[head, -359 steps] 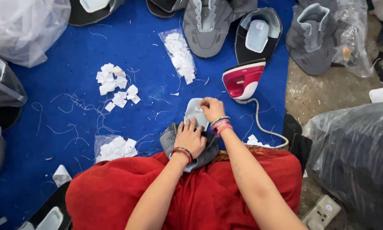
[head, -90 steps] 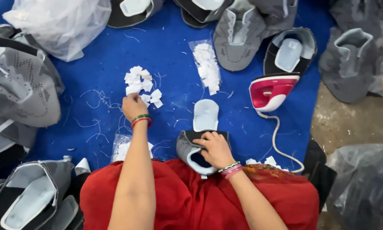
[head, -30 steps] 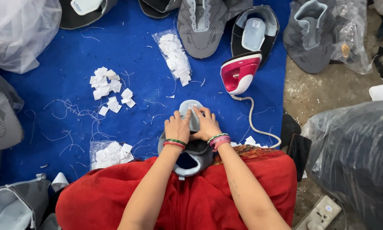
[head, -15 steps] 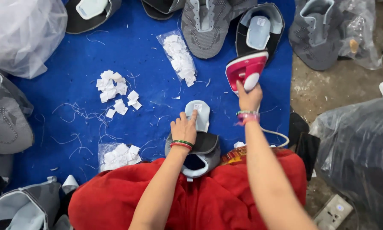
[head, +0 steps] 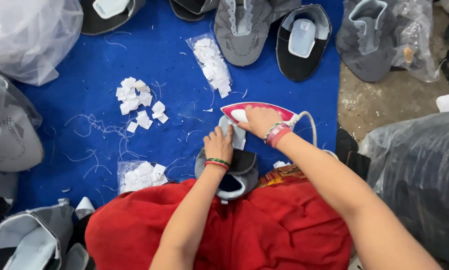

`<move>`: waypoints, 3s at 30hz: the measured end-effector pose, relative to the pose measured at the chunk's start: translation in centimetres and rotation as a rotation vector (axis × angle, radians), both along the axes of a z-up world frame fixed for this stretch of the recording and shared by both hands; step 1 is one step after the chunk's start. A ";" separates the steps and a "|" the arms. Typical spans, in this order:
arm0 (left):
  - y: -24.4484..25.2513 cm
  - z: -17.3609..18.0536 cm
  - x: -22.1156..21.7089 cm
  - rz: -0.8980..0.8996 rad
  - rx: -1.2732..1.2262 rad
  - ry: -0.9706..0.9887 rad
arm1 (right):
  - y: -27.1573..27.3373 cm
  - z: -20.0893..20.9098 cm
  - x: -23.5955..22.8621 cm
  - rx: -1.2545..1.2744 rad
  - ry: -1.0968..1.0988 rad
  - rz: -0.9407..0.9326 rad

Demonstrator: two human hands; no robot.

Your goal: Ironing labels or reinforcement patches onto shoe upper components.

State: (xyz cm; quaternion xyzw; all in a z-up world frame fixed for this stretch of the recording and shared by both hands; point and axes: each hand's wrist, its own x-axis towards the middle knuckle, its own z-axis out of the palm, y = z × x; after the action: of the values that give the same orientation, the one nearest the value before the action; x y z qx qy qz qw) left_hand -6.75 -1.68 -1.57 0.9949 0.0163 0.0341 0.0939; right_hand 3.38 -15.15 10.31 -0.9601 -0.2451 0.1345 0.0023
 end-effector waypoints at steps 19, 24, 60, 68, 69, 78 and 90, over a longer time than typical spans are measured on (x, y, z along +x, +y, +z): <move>-1.7 10.7 -4.9 -0.246 -0.070 0.688 | 1.9 -0.4 -0.5 -0.031 0.042 -0.067; -1.7 11.2 -4.7 -0.207 -0.111 0.649 | 2.1 1.4 1.1 0.012 0.039 -0.046; -1.4 10.8 -4.8 -0.210 -0.077 0.671 | 1.6 -0.7 1.3 0.037 0.068 -0.050; -1.5 9.8 -5.2 -0.199 -0.119 0.634 | -0.2 1.0 -0.3 -0.018 0.155 0.057; -1.7 9.8 -5.0 -0.206 -0.107 0.617 | -0.4 1.1 0.1 -0.019 0.128 0.029; -1.9 10.3 -5.0 -0.197 -0.149 0.599 | -2.4 -0.1 0.3 -0.060 0.104 0.096; -1.7 10.7 -4.2 -0.226 -0.046 0.654 | -6.7 -1.0 8.3 1.109 -0.299 -0.613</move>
State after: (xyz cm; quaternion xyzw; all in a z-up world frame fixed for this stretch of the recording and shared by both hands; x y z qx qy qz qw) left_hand -10.98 -3.41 9.10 0.9462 -0.0641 -0.2977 0.1094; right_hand 11.63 -21.86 9.33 -0.8512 0.0090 -0.1536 0.5018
